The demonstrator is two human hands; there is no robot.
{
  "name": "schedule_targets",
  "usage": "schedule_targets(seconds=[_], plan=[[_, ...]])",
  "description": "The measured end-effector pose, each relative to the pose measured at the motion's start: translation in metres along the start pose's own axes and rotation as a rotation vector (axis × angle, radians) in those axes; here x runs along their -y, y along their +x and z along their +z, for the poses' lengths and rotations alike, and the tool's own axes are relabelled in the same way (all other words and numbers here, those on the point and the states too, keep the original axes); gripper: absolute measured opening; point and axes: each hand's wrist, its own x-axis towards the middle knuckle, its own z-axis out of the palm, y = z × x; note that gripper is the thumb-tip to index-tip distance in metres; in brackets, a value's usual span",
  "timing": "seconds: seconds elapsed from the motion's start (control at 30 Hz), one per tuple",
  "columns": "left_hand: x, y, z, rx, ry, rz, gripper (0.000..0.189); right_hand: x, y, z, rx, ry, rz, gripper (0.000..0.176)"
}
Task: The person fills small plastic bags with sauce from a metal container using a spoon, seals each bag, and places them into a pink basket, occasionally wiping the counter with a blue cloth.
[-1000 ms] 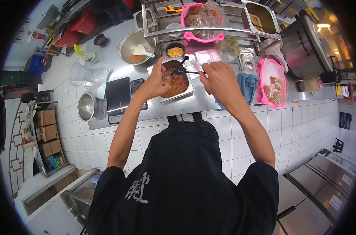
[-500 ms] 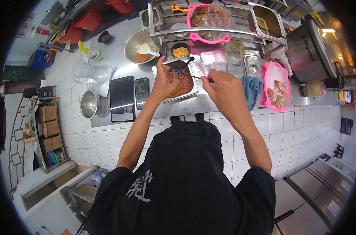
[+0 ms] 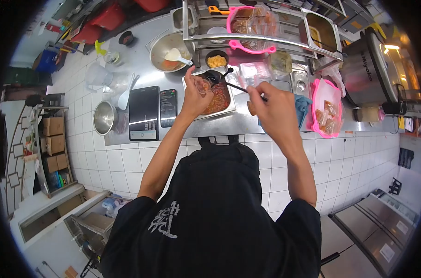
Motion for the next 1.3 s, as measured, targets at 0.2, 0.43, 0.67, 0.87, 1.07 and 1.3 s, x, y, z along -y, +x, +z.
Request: schedule_targets(seconds=[0.2,0.43,0.67,0.87,1.07,1.3], plan=[[-0.004,-0.002,0.0,-0.169,-0.372,-0.164,0.084,-0.029,0.006,0.012,-0.01,-0.187,0.09,0.031],[-0.039,0.003,0.005,-0.249,-0.583,-0.349,0.085,-0.054,0.02,0.089,-0.005,-0.147,-0.193,0.027],[-0.049,0.003,0.001,-0.196,-0.483,-0.191,0.096,-0.037,0.03,0.102,0.076,0.217,-0.154,0.023],[-0.058,0.003,-0.006,-0.117,-0.198,-0.049,0.099,-0.035,0.029,0.101,0.035,0.23,-0.181,0.018],[-0.069,0.01,-0.016,-0.004,-0.328,-0.054,0.099,-0.037,0.029,0.099,-0.051,0.234,-0.259,0.014],[-0.082,0.022,-0.039,0.164,-0.7,-0.204,0.096,-0.034,0.032,0.083,0.002,0.216,-0.319,0.015]])
